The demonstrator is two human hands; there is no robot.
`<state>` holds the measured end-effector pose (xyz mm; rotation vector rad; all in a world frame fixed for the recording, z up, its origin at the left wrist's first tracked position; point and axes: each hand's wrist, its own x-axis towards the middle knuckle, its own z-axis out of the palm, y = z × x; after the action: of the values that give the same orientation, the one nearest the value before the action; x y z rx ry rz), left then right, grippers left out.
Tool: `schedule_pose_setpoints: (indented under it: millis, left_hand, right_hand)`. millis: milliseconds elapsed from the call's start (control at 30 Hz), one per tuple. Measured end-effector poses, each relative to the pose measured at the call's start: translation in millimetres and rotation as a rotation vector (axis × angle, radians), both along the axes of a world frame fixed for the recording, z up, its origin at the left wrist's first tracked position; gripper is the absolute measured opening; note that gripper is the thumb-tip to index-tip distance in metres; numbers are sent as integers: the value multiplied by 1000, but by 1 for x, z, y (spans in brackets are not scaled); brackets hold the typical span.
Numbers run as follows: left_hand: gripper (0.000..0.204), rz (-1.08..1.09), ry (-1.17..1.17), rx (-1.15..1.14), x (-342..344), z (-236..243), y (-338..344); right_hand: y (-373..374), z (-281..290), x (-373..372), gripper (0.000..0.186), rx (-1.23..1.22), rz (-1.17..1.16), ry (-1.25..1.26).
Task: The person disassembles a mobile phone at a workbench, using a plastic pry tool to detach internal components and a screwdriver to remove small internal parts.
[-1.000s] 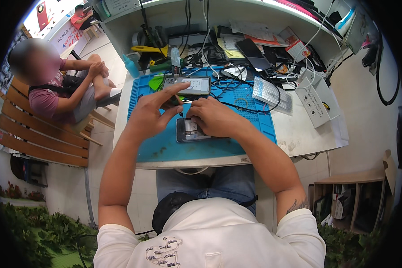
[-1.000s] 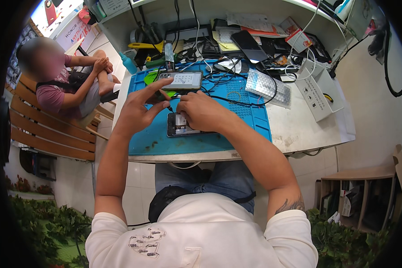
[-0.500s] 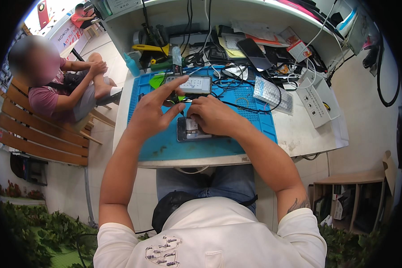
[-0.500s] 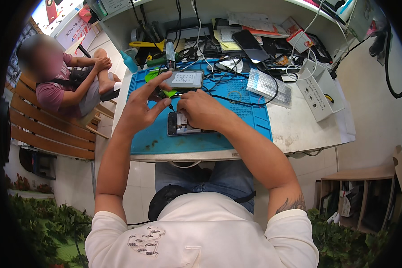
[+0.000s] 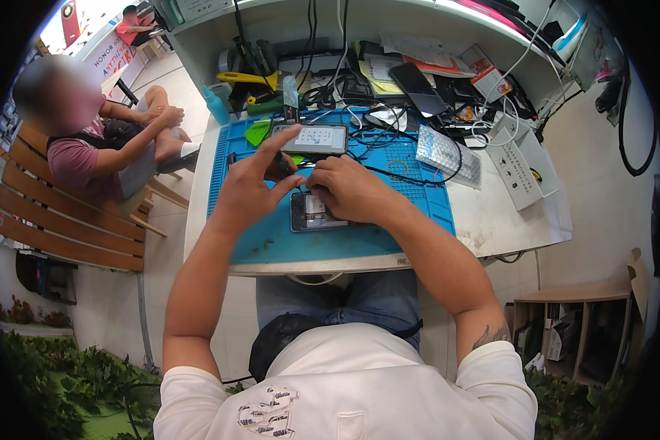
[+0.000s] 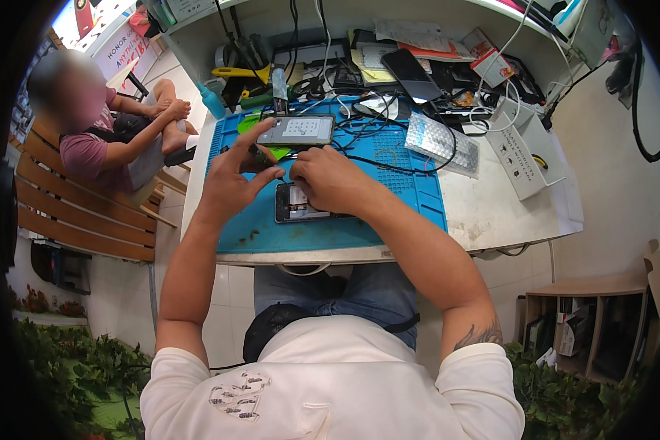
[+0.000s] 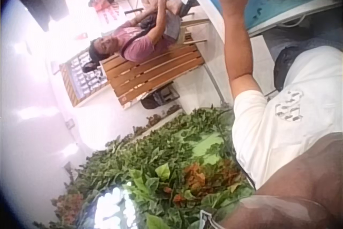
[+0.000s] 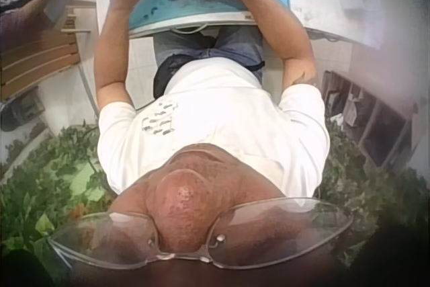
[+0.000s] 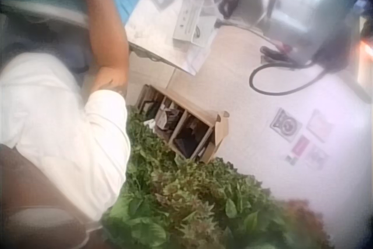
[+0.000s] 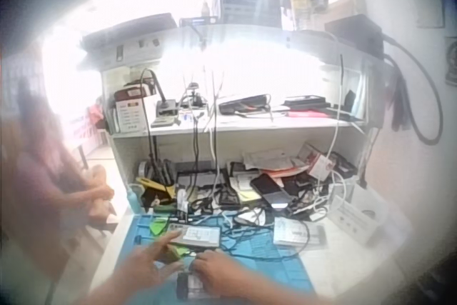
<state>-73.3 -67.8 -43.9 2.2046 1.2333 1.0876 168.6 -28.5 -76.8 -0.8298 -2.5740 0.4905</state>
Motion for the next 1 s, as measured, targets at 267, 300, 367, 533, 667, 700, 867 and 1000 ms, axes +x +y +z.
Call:
schedule_pose_setpoints:
  millis: [267,300,367,533,667,700,867,1000]
  left_hand:
    - [87,104,-159,118,-2,-11,-2]
    - [87,102,-168,126,-2,-11,-2]
    - [85,161,-180,127,-1,-6,-7]
    - [83,189,-141,82,-10,-10,-10]
    - [79,169,-169,79,-8,-22,-8]
    - [78,162,-183,88,-8,-22,-7]
    - [77,172,-165,61,-7,-21,-7]
    - [76,160,-115,6,-10,-15,-11]
  right_hand:
    - [-3,0,-15,18,39,5,42]
    - [-2,-1,-17,17,24,9,31]
    - [3,-6,-19,14,117,-12,56]
    - [33,5,-14,15,306,-169,42]
    - [63,8,-6,14,335,-256,19]
    - [67,4,-5,13,341,-254,11]
    - [72,-6,-2,12,358,-236,-3]
    - [42,12,-8,16,322,-157,-51]
